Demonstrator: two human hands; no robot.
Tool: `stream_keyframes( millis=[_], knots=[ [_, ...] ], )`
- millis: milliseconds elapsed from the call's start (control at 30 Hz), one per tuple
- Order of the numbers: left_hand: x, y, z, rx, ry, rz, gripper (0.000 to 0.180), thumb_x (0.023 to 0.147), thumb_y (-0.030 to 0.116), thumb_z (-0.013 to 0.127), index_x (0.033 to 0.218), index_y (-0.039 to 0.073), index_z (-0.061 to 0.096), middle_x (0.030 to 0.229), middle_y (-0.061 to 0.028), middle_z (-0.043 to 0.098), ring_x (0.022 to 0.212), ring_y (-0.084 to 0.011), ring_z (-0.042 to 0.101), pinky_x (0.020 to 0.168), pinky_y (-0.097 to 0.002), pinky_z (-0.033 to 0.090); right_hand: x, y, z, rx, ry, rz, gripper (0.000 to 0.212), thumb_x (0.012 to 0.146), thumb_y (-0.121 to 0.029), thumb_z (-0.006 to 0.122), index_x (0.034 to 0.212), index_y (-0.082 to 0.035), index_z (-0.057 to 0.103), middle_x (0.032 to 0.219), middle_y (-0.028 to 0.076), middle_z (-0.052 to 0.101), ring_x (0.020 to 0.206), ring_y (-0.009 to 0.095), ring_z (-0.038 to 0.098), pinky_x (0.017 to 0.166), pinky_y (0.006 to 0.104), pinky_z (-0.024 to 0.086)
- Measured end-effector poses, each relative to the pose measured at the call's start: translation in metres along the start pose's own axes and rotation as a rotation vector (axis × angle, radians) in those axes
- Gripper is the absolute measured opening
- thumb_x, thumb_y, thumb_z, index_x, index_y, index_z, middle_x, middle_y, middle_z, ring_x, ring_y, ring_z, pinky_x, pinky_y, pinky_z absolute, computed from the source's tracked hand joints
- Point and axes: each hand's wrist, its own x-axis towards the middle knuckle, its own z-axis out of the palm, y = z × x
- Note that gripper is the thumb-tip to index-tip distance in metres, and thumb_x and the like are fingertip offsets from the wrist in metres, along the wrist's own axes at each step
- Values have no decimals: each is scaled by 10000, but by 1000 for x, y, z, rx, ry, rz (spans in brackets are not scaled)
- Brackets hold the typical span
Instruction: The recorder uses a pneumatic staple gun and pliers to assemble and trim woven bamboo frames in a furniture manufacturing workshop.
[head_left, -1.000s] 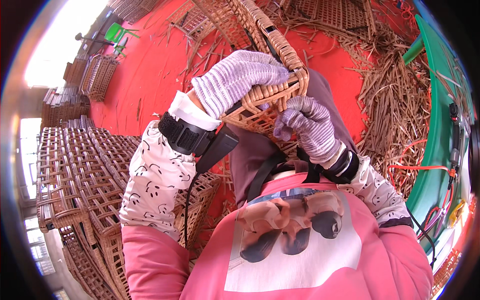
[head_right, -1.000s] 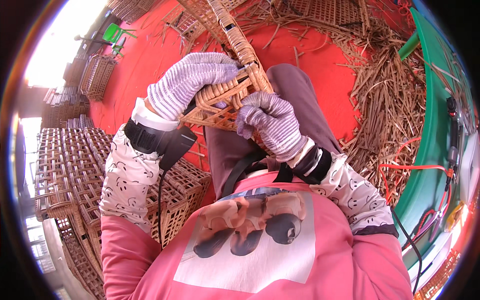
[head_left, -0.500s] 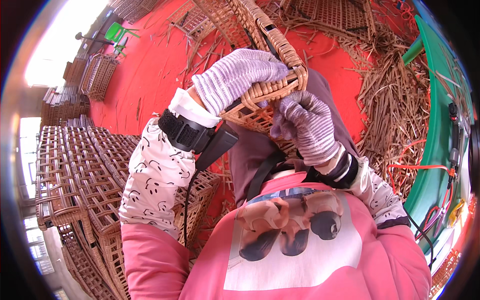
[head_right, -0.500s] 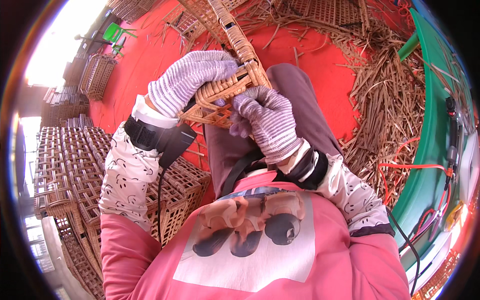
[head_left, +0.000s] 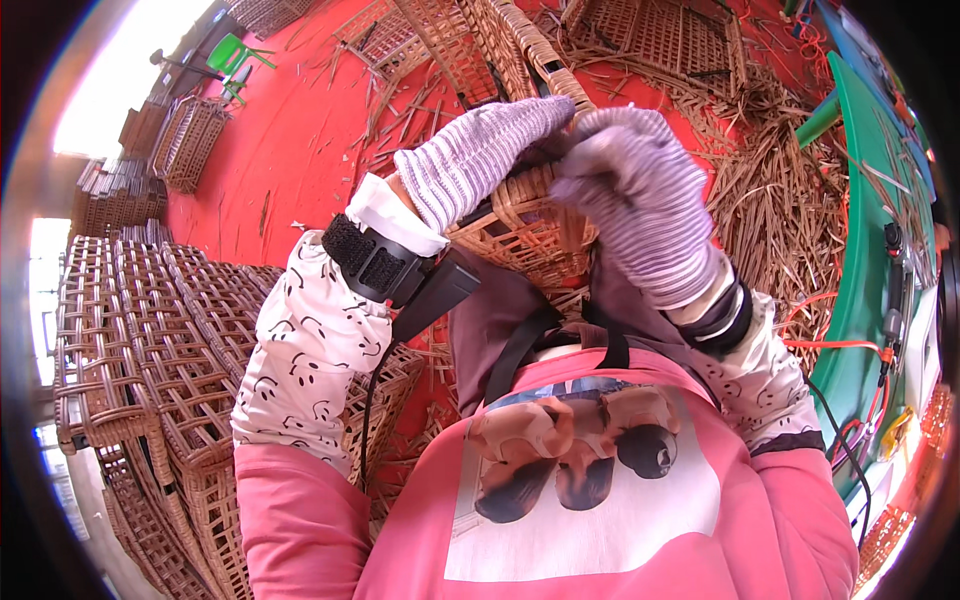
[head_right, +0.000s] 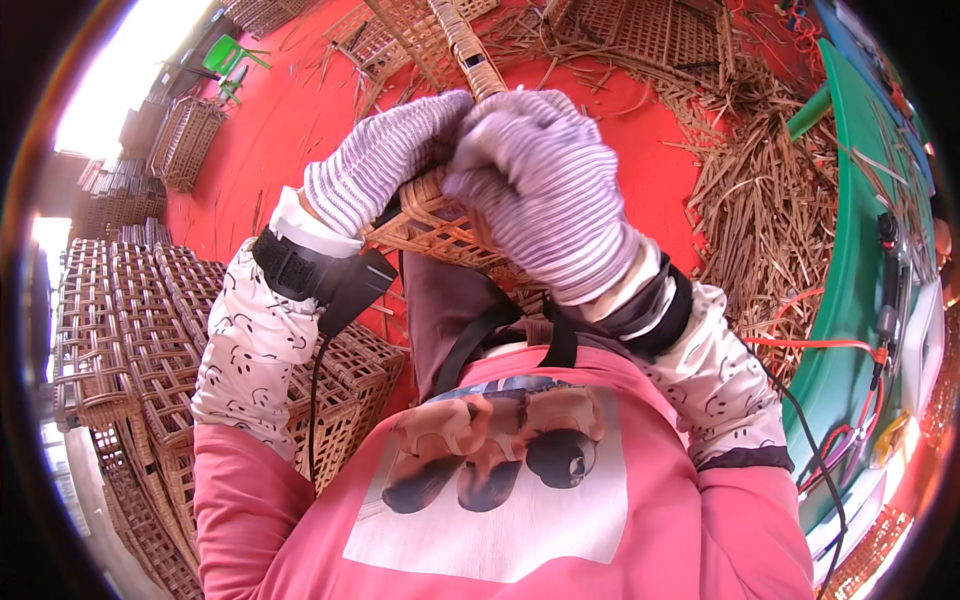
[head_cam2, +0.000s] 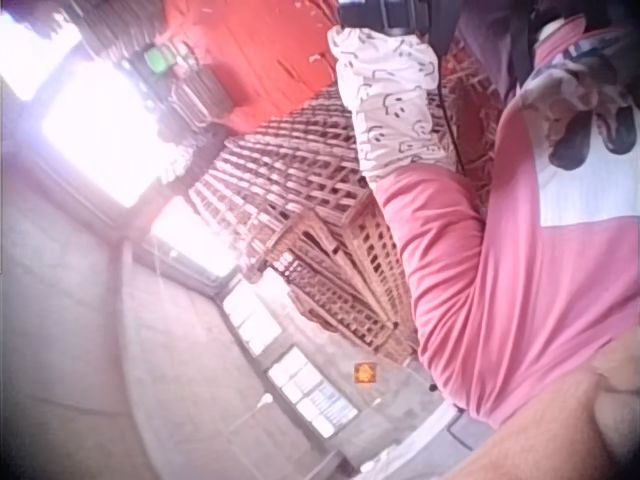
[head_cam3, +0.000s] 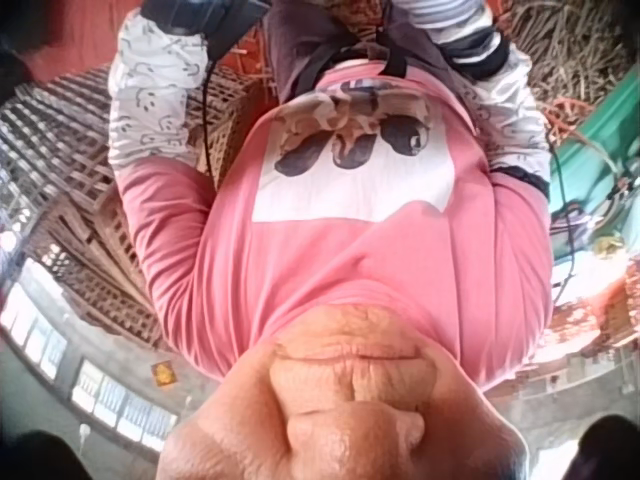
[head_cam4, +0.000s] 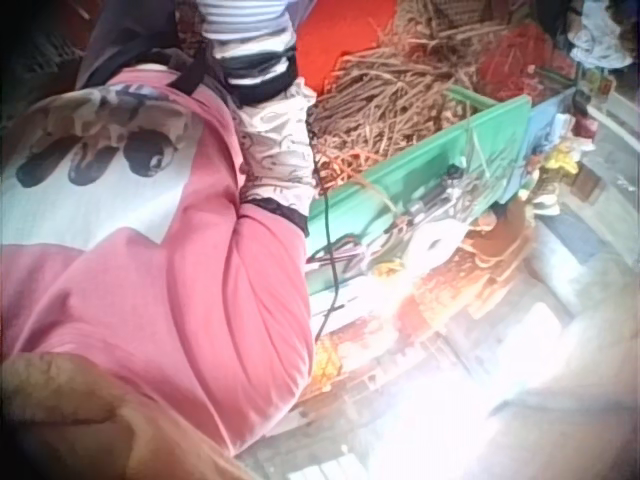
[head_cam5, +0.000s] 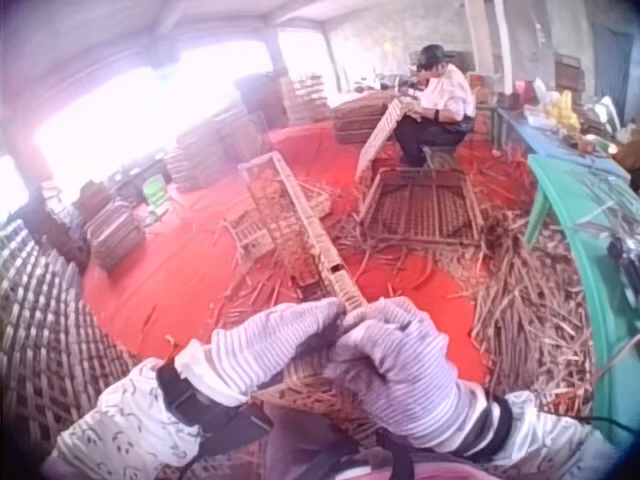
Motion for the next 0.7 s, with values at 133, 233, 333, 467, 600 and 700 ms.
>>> stream_keyframes(
  millis=[133,233,333,467,600,700],
  knots=[
    [-2,-3,-17,571,-128,258,266,887,202,486,1046,7,571,994,-119,614,908,-212,593,818,-313,473,9,23,-29,552,280,330,57,826,-66,591,816,-22,557,748,58,598,615,103,559,541,225,468],
    [-2,-4,-21,951,-224,690,234,864,154,483,1022,10,578,1001,-137,609,926,-264,588,832,-332,465,19,17,-35,745,274,537,147,894,-163,514,911,-18,516,796,120,634,542,106,574,472,212,470],
    [1,-1,-25,1069,-319,839,255,830,167,512,1004,-4,588,992,-148,610,930,-272,587,842,-329,458,23,9,-32,1017,20,679,266,906,-251,488,1009,-6,497,884,144,629,579,130,600,486,222,483],
    [5,-9,-12,504,-220,391,216,711,130,574,897,31,624,860,-147,620,821,-311,604,761,-333,497,23,10,-28,1122,-494,712,295,903,-297,493,968,-13,538,835,102,630,567,136,603,473,214,479],
    [8,-2,-15,1077,-334,782,262,816,135,521,1001,-36,590,912,-142,617,851,-188,595,745,-296,482,10,31,-36,1038,-274,649,298,899,-329,494,840,-45,562,578,-8,520,392,23,374,345,168,272],
    [-4,-1,14,712,-63,241,178,827,92,541,962,-23,554,843,-103,619,758,-148,606,679,-271,495,9,25,-45,968,-184,791,348,880,-361,508,788,-31,568,569,-14,498,441,26,414,396,163,317]
  ],
)
